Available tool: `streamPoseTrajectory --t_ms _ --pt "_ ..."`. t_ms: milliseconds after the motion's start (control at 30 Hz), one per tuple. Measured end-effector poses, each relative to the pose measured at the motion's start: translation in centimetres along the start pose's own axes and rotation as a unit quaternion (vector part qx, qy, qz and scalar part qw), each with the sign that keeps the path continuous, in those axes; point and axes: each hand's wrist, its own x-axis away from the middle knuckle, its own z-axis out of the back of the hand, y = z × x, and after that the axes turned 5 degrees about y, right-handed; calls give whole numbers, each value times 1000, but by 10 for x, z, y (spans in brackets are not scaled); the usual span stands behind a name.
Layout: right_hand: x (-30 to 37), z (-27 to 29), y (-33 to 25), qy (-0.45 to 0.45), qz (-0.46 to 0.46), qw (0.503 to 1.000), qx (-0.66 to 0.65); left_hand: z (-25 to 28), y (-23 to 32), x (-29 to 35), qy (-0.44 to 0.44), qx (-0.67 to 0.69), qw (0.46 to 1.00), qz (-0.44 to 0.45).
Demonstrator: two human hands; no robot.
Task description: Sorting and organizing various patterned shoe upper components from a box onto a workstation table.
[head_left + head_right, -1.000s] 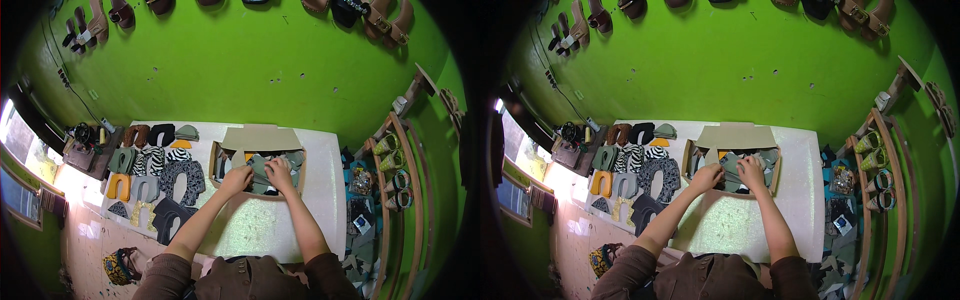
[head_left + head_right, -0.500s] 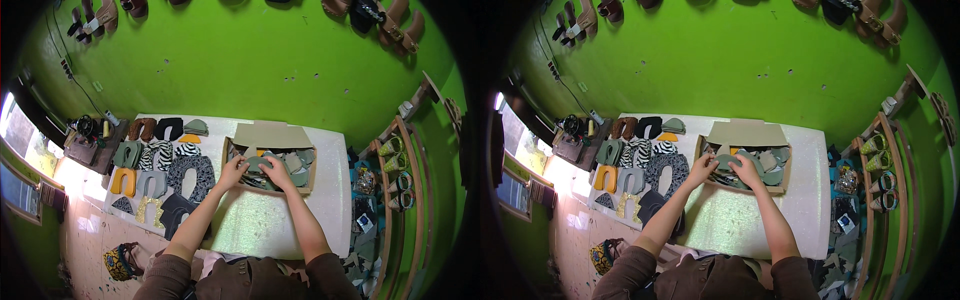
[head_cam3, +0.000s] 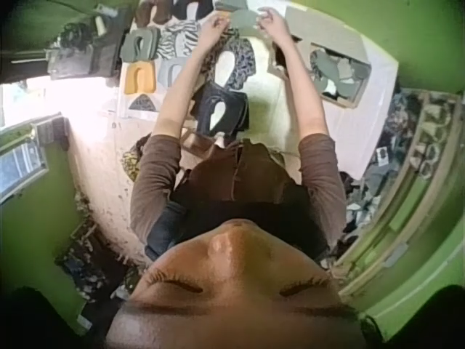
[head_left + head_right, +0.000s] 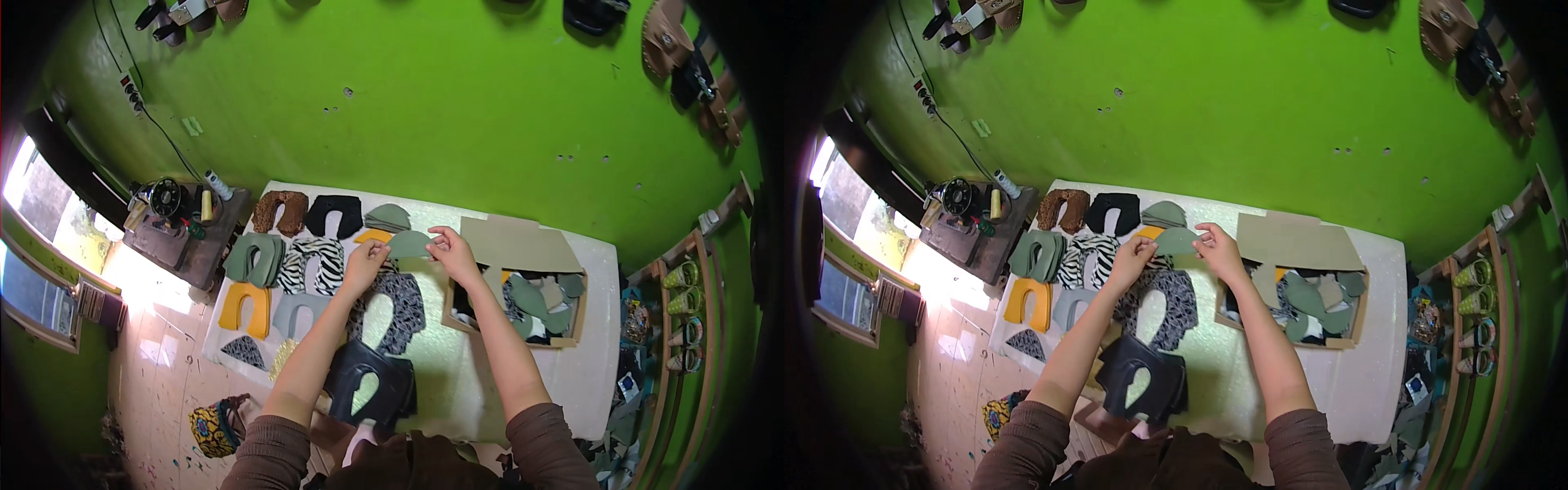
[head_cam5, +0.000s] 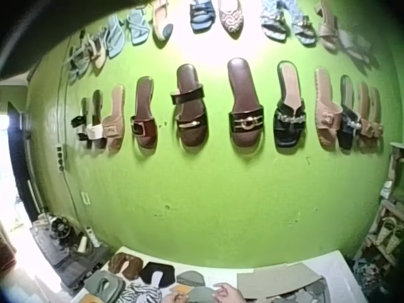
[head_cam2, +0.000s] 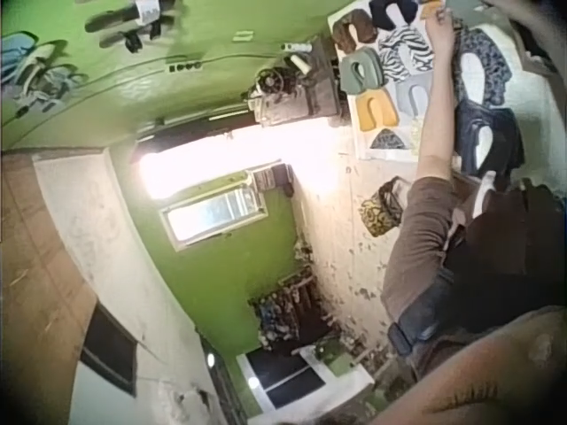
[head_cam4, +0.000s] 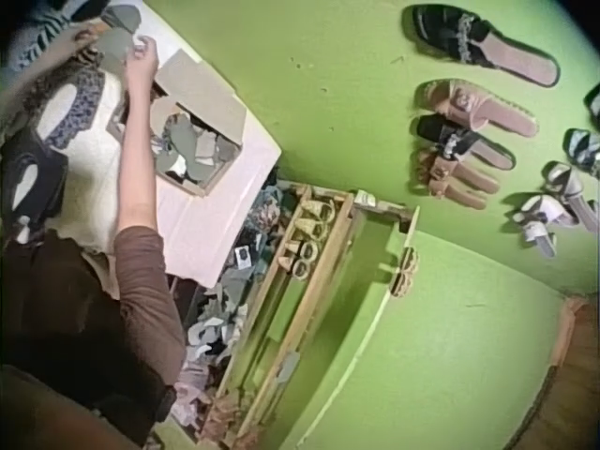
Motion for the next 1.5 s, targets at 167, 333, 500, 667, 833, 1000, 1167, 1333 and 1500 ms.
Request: streamPoseTrajectory --t_ms 167,333,500,667,833,1000,1167,1333,1500 --pt "-52 -49 16 87 47 966 237 33 -35 -63 60 -149 983 -88" --pt "-68 -84 47 155 57 926 340 34 -59 -94 66 -220 971 -66" --pt "-95 -75 45 142 61 916 369 46 -49 -131 27 -311 938 -148" --pt "-103 -81 63 123 51 896 424 38 -62 -140 4 -389 908 -159" --pt "-90 -82 66 147 101 862 475 39 -70 -125 53 -445 863 -232" --pt "-60 -89 46 161 176 865 442 28 -48 -96 98 -415 862 -275" --pt "4 -70 2 179 237 864 406 -11 6 -49 97 -348 870 -336" --pt "75 -13 -15 205 221 866 399 -85 41 19 26 -213 906 -366" --pt "128 69 -10 226 177 871 398 -166 48 56 -75 -182 923 -331"
